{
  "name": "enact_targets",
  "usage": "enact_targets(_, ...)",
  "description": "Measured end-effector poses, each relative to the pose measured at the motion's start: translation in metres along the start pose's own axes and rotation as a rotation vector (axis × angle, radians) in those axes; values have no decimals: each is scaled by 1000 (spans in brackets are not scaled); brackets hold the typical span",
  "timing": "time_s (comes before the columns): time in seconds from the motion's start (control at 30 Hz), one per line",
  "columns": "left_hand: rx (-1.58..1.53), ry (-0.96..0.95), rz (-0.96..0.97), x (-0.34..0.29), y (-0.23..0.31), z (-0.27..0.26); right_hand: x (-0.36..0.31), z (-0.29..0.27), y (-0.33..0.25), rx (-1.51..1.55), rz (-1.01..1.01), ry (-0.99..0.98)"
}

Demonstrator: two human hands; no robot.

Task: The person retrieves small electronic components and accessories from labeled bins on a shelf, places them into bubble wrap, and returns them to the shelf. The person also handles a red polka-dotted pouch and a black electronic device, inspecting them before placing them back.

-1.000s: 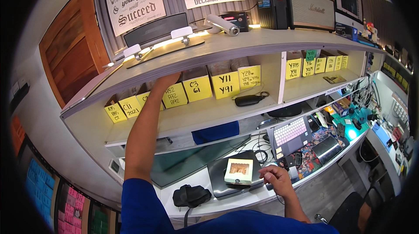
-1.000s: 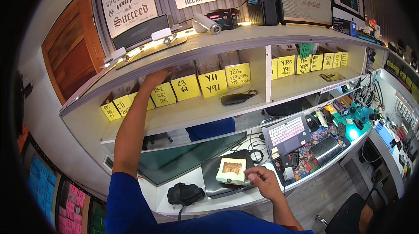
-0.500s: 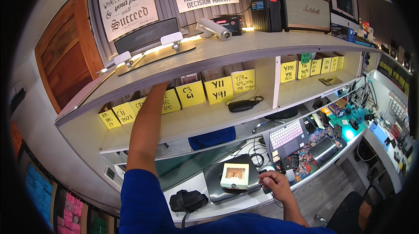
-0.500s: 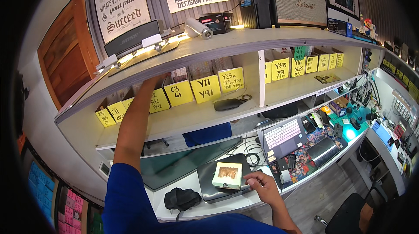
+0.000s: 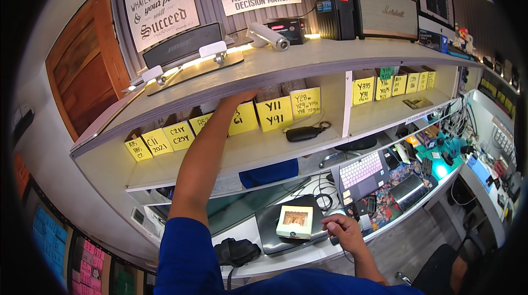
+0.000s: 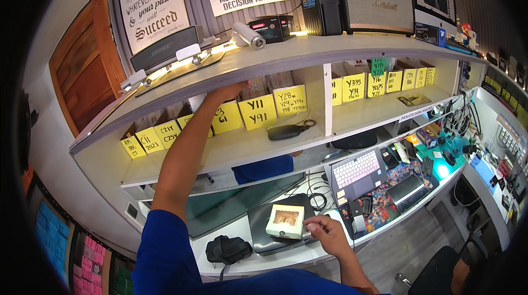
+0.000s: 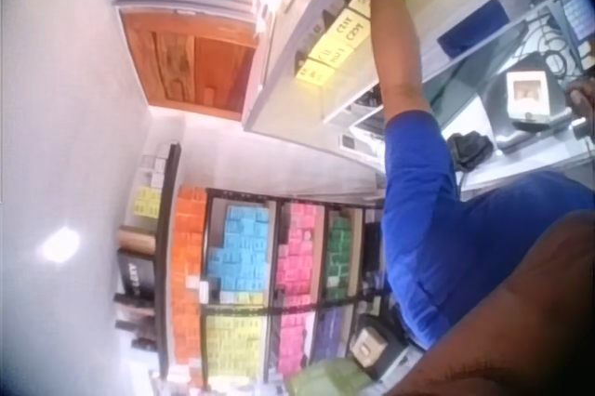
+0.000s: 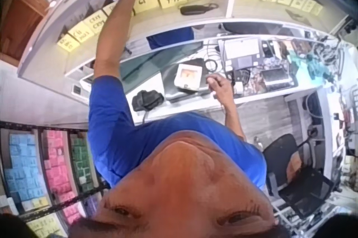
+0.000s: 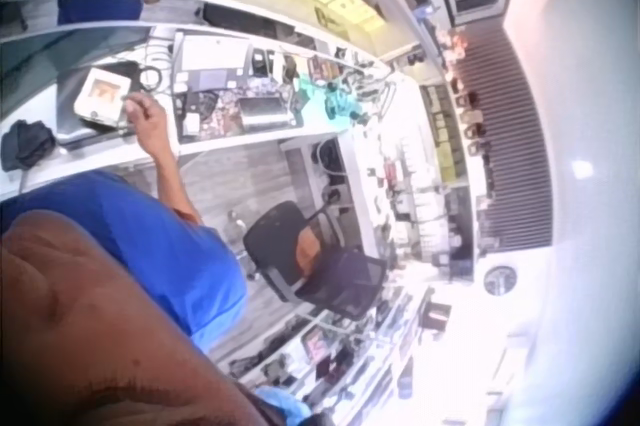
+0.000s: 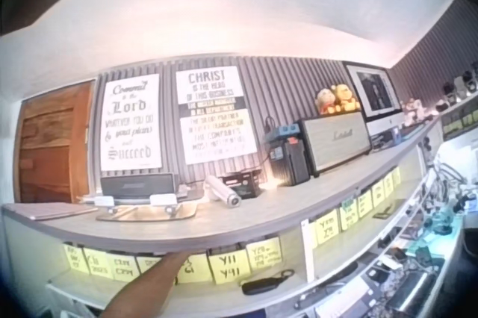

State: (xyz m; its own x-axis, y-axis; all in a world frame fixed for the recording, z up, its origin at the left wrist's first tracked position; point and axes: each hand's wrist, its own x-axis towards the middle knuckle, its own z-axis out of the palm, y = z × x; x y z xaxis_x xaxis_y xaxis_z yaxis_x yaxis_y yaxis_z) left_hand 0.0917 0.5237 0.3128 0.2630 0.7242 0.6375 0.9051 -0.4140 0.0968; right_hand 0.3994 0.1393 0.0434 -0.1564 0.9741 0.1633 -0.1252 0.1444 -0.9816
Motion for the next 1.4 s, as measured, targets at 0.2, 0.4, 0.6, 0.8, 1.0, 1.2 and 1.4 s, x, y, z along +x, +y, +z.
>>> enact_targets(0.2,-37,88,-17,-3,-3,-14,-1,-11,10,16,24,23)
enact_targets(0.4,-273,-137,-133,-32,40,-69,-1,-19,12,11,37,10)
enact_targets(0.6,-478,-322,-208,-57,80,-88,3,-21,13,2,31,-13)
enact_targets(0.8,-198,-134,32,-93,97,-88,6,-25,20,60,3,28)
enact_targets(1.0,-21,199,710,-125,95,-99,9,-20,23,56,21,12)
enact_targets(1.2,-332,474,650,-191,102,-116,11,-10,16,9,-39,-16)
enact_targets(1.4,-928,366,162,-350,136,-96,33,31,-38,45,-517,-86)
